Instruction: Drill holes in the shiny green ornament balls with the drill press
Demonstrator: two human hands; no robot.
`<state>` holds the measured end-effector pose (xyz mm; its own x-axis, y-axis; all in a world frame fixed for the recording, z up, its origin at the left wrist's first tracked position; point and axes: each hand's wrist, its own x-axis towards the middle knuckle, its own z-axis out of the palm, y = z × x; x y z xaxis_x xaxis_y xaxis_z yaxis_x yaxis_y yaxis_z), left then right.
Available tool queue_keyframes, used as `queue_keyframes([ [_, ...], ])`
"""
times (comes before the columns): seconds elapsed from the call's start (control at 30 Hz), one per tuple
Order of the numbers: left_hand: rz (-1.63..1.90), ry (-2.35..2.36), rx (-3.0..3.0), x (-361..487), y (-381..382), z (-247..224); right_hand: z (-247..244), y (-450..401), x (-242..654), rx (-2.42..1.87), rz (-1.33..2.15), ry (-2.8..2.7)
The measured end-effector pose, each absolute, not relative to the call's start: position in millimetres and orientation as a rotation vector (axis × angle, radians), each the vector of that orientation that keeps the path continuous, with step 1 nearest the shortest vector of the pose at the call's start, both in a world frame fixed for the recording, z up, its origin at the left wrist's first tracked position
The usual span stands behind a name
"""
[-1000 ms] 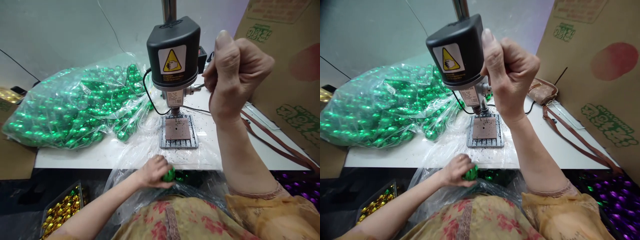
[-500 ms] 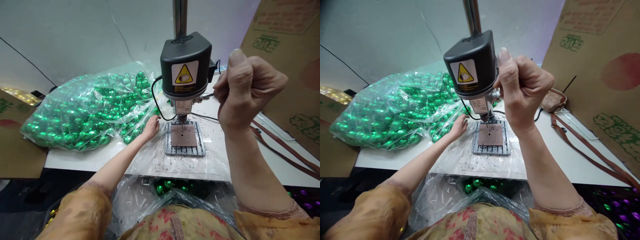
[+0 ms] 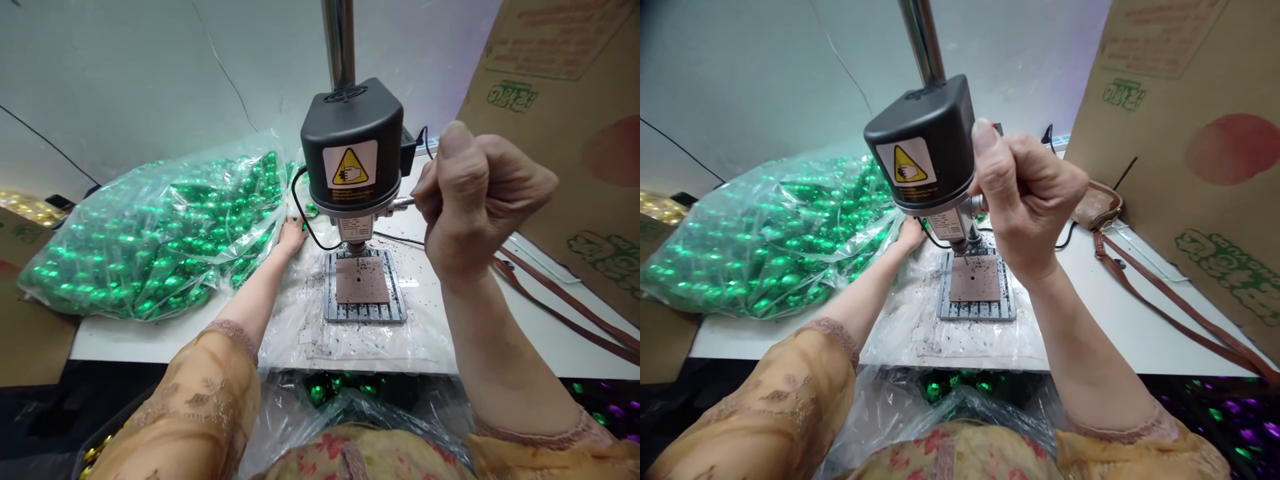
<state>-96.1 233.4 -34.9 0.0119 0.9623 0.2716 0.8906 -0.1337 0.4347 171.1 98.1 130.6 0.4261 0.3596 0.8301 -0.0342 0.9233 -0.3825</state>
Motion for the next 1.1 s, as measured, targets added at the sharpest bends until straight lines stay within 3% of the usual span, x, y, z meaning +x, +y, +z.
queue_keyframes([
  [0.27, 0.893, 1.832, 1.941, -96, 190, -21, 127, 92, 173, -0.408, 0.261, -1.136],
  [0.4, 1.201, 1.49, 1.342, -105, 145, -10, 126, 93, 174, -0.38, 0.265, -1.122],
  [0.53, 1.247, 1.155, 1.044, -96, 99, -5, 126, 94, 173, -0.372, 0.247, -1.111],
  [0.73, 1.21, 1.156, 1.238, -51, 67, -25, 124, 94, 175, -0.382, 0.238, -1.137],
  [1.1, 1.119, 1.264, 1.593, -16, 84, -55, 125, 89, 177, -0.44, 0.267, -1.173],
])
